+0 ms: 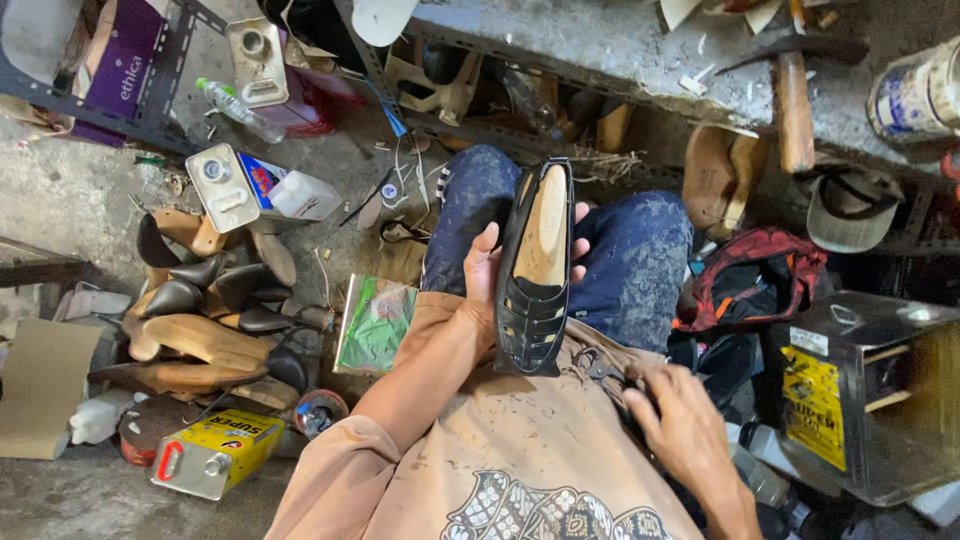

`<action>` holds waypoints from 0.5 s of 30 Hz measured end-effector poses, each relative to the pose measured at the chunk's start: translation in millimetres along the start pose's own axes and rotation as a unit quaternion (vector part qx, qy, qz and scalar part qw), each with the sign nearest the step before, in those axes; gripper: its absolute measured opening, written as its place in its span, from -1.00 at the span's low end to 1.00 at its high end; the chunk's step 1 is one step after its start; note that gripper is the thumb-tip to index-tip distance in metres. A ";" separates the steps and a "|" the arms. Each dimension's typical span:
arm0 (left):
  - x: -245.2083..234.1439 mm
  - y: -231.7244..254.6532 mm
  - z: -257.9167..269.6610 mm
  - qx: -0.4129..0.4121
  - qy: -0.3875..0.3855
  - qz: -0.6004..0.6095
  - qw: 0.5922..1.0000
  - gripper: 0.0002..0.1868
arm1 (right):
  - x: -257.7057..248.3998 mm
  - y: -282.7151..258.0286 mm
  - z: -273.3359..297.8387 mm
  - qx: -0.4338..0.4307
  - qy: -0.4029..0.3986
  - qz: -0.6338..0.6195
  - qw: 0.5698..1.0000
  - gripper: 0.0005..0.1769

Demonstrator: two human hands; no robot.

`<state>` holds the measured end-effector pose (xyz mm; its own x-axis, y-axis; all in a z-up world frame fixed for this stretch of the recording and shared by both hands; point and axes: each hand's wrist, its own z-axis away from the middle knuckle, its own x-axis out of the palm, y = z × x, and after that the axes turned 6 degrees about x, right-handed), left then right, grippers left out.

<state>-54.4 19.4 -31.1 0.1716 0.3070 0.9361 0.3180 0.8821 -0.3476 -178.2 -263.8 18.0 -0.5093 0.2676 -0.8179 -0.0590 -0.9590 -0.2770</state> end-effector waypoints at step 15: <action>2.0 -6.2 -6.9 0.029 0.002 -0.039 0.999 -0.13 | -11.6 -6.9 -21.0 -0.099 0.122 -0.046 0.987 -0.63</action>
<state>-49.6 12.2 -27.5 0.1520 0.2348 0.9601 0.2767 0.9224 -0.2694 -153.8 -258.4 18.8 -0.2856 0.3900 -0.8754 0.0852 -0.8995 -0.4285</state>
